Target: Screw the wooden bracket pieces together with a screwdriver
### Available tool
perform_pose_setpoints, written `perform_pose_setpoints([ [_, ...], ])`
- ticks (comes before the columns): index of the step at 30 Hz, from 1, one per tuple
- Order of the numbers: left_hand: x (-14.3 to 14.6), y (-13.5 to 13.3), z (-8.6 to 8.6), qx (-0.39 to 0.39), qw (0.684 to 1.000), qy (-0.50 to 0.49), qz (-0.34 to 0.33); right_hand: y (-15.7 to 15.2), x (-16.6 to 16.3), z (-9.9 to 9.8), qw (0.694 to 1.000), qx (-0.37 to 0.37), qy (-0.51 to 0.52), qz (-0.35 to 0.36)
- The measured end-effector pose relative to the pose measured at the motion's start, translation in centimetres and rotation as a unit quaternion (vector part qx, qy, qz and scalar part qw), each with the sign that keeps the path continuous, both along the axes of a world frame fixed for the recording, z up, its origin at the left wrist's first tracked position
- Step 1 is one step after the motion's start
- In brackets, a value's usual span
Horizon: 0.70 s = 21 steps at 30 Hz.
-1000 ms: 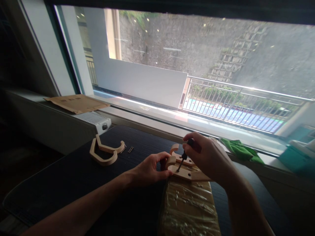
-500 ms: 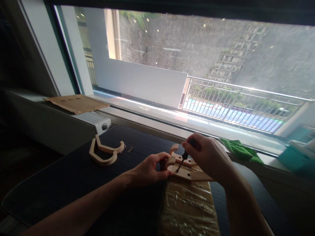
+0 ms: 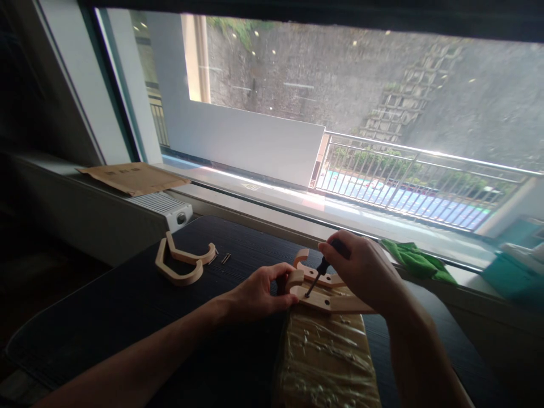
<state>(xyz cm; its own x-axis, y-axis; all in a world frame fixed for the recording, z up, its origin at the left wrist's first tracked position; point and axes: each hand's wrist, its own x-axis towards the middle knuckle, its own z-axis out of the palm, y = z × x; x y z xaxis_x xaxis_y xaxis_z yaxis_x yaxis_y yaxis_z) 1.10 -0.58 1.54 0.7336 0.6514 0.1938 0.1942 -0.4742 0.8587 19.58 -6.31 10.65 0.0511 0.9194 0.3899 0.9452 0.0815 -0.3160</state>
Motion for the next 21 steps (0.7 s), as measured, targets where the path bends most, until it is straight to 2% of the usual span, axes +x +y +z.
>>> perform_pose_setpoints([
  [3, 0.1, 0.0, 0.0, 0.002, 1.000, -0.002, 0.004, -0.2, -0.1, 0.1, 1.000, -0.003, -0.003, 0.010],
  [10, 0.1, -0.2, 0.1, 0.001, 1.000, -0.019, 0.002, -0.8, -0.8, 0.3, 0.989, -0.032, 0.062, 0.129],
  [12, 0.1, -0.2, 0.0, 0.002, 1.000, -0.016, 0.006, -0.6, -0.6, 0.2, 0.991, -0.032, 0.057, 0.119],
  [17, 0.1, -0.1, 0.0, -0.001, 1.000, -0.008, 0.005, 0.1, 0.0, -0.2, 0.998, -0.014, 0.037, 0.040],
  [21, 0.1, -0.1, 0.1, 0.001, 1.000, -0.008, 0.005, 0.1, 0.0, -0.1, 1.000, -0.007, 0.017, 0.025],
])
